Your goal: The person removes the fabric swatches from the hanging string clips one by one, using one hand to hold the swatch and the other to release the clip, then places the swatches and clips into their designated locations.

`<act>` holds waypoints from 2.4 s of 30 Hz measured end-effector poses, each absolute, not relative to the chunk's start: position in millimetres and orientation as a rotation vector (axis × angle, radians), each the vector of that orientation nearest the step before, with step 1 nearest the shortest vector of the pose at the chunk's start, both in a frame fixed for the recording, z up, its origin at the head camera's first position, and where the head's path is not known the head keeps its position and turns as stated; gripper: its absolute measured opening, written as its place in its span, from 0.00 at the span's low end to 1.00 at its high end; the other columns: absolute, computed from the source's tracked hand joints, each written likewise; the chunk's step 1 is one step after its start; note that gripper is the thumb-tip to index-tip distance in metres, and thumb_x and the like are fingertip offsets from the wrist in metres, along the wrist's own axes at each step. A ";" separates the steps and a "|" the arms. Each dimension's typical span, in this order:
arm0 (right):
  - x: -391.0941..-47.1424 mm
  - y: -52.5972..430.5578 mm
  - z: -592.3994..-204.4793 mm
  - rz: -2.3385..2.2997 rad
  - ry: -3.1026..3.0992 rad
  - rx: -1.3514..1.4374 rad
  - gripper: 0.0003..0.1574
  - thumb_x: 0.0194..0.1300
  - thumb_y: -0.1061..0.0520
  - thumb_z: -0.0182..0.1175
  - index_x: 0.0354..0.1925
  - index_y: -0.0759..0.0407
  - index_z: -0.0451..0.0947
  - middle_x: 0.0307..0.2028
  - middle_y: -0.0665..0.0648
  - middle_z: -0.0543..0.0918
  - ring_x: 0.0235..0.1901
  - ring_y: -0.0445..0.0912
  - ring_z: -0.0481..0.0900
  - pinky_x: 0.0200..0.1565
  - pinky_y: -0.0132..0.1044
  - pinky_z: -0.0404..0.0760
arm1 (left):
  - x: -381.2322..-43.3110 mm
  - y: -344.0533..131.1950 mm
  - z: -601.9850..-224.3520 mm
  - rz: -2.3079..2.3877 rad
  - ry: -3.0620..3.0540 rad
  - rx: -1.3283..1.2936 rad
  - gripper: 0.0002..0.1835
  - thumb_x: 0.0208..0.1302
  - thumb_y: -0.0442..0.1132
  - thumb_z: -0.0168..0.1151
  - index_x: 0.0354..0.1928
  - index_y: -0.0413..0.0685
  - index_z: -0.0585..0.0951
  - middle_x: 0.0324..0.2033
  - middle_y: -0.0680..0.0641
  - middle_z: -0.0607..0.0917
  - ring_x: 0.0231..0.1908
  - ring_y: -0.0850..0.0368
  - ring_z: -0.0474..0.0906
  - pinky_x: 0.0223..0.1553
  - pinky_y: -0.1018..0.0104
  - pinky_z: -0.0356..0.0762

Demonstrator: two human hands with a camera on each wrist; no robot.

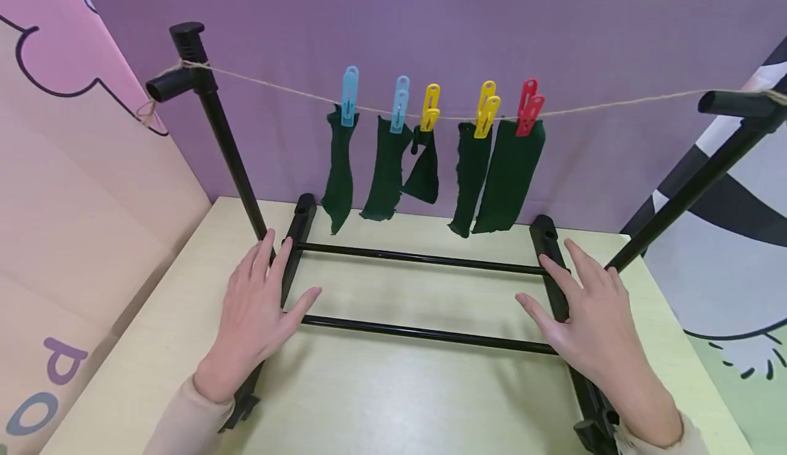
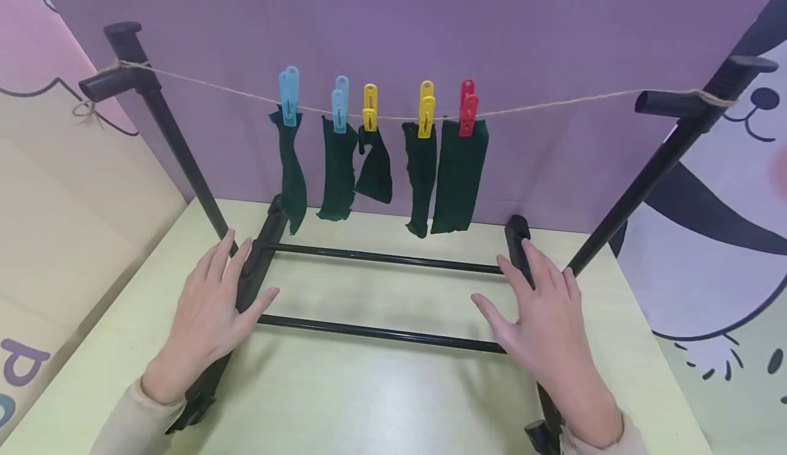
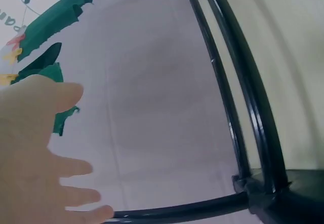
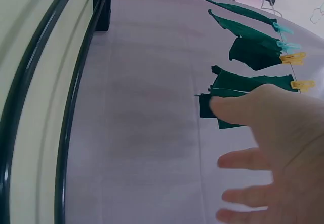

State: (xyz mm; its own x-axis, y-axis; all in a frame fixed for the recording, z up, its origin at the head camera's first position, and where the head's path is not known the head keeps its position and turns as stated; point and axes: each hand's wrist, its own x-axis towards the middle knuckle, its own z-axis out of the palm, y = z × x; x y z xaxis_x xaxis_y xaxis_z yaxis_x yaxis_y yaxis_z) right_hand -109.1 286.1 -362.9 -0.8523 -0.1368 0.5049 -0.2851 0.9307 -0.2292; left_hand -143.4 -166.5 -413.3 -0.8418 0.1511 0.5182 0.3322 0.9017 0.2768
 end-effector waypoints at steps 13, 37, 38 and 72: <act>-120.7 260.1 -334.7 0.607 -2.208 0.357 0.24 0.64 0.53 0.69 0.54 0.66 0.88 0.59 0.66 0.88 0.57 0.65 0.82 0.62 0.46 0.74 | -156.2 -143.6 -413.9 -0.783 -2.359 -0.403 0.36 0.64 0.48 0.72 0.71 0.41 0.76 0.72 0.40 0.76 0.67 0.36 0.76 0.62 0.38 0.77; -132.6 225.1 -300.1 0.830 -2.116 0.455 0.22 0.60 0.63 0.73 0.54 0.63 0.89 0.50 0.65 0.91 0.53 0.57 0.85 0.61 0.20 0.67 | -171.9 -126.1 -388.3 -1.131 -2.302 -0.392 0.28 0.68 0.46 0.70 0.69 0.48 0.79 0.61 0.45 0.85 0.55 0.45 0.83 0.52 0.45 0.80; -132.6 224.3 -299.1 0.832 -2.123 0.452 0.22 0.61 0.63 0.73 0.55 0.63 0.89 0.51 0.64 0.91 0.53 0.57 0.85 0.61 0.20 0.67 | -172.5 -125.7 -386.9 -1.139 -2.296 -0.392 0.28 0.68 0.46 0.70 0.68 0.48 0.79 0.60 0.45 0.86 0.54 0.46 0.83 0.52 0.46 0.80; -143.1 188.3 -264.5 0.937 -2.163 0.539 0.19 0.66 0.59 0.71 0.55 0.60 0.89 0.45 0.62 0.91 0.46 0.53 0.82 0.50 0.30 0.73 | -186.3 -114.0 -369.2 -1.361 -2.152 -0.441 0.22 0.71 0.40 0.69 0.64 0.46 0.81 0.59 0.46 0.86 0.50 0.46 0.87 0.53 0.46 0.84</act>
